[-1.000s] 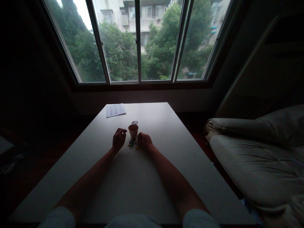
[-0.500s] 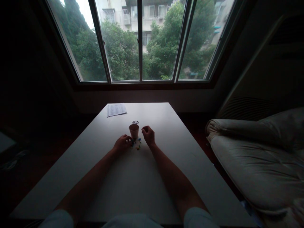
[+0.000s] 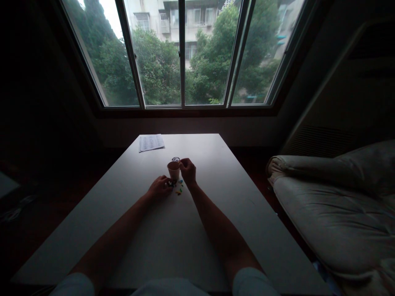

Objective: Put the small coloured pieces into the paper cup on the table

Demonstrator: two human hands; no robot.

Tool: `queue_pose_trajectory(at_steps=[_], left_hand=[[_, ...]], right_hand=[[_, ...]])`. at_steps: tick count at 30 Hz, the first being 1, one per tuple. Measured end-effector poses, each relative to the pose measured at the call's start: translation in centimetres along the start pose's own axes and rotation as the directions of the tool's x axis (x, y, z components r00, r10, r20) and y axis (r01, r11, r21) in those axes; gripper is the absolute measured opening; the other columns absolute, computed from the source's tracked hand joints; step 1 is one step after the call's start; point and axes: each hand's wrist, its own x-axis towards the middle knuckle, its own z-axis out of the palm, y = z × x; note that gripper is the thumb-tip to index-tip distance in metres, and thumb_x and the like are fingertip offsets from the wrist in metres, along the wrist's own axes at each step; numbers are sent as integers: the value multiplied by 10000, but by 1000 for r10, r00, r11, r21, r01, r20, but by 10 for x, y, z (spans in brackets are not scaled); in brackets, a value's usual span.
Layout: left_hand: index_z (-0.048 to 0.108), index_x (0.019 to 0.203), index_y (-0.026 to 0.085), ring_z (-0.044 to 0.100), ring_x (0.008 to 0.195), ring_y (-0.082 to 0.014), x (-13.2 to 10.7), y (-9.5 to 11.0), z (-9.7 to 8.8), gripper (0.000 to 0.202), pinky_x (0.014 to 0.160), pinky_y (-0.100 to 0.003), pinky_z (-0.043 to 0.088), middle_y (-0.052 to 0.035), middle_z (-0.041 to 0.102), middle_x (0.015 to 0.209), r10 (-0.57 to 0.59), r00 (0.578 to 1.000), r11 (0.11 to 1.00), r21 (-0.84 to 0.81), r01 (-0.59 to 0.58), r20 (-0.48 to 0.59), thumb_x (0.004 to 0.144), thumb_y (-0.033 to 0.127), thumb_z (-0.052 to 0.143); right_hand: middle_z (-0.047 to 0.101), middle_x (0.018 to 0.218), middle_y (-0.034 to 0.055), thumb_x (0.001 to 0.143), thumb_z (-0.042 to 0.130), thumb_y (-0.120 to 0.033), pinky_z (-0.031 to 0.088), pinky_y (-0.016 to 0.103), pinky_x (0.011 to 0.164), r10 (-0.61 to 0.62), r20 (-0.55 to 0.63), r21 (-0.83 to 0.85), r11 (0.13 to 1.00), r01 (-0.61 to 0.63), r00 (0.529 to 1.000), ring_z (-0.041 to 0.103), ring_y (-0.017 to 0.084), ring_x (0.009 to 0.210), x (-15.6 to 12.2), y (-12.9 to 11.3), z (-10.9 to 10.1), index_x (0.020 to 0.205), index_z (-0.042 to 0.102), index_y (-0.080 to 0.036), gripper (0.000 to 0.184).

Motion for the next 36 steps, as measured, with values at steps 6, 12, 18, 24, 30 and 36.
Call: queue_pose_trajectory(at_steps=[6, 12, 18, 24, 30, 36], left_hand=[[690, 1190, 279, 567, 998, -225, 2, 1, 1, 397, 884, -345, 463, -63, 618, 1052, 11, 1000, 1000, 22, -11, 3, 801, 354, 696], [683, 1212, 290, 572, 1008, -222, 1, 3, 0, 408, 891, -341, 468, -60, 627, 1065, -3, 1000, 1000, 31, 3, 12, 808, 350, 687], [686, 1219, 287, 573, 1013, -220, 3, -1, -2, 429, 896, -336, 465, -66, 622, 1069, -4, 999, 1000, 2, 4, 45, 801, 387, 695], [666, 1265, 306, 571, 1024, -219, 5, -10, -8, 540, 906, -326, 463, -65, 612, 1113, 45, 990, 998, -56, -38, 130, 740, 406, 748], [706, 1200, 298, 576, 1009, -208, 5, -8, -9, 430, 890, -310, 465, -58, 634, 1099, 83, 987, 993, -89, -72, 136, 774, 357, 712], [721, 1163, 273, 592, 934, -181, 4, -6, -16, 360, 868, -304, 478, -61, 636, 1063, 83, 985, 987, -149, -60, 153, 812, 335, 674]], right_hand=[[724, 801, 34, 806, 602, -398, 509, 292, 661, 11, 99, -21, 1000, -9, 995, 651, 186, 728, 2, 6, -2, 885, 701, -195, 239], [742, 851, 39, 790, 596, -365, 516, 283, 614, 38, 145, 47, 998, -45, 989, 666, 185, 718, 4, 14, -3, 945, 713, -195, 258], [742, 829, 41, 803, 547, -346, 529, 291, 654, 33, 82, 22, 999, -35, 996, 663, 170, 677, 10, 22, -8, 972, 703, -187, 279], [729, 781, 40, 795, 530, -354, 529, 306, 686, 111, 25, -117, 987, -107, 994, 655, 177, 674, 5, 53, -23, 952, 699, -177, 291], [722, 767, 16, 787, 506, -319, 519, 292, 708, 167, 42, -238, 959, -152, 985, 657, 172, 699, -2, 75, -32, 941, 703, -200, 277], [715, 765, 10, 788, 518, -278, 504, 282, 717, 119, 108, -287, 954, -83, 987, 658, 172, 740, -3, 81, -28, 950, 711, -210, 261]])
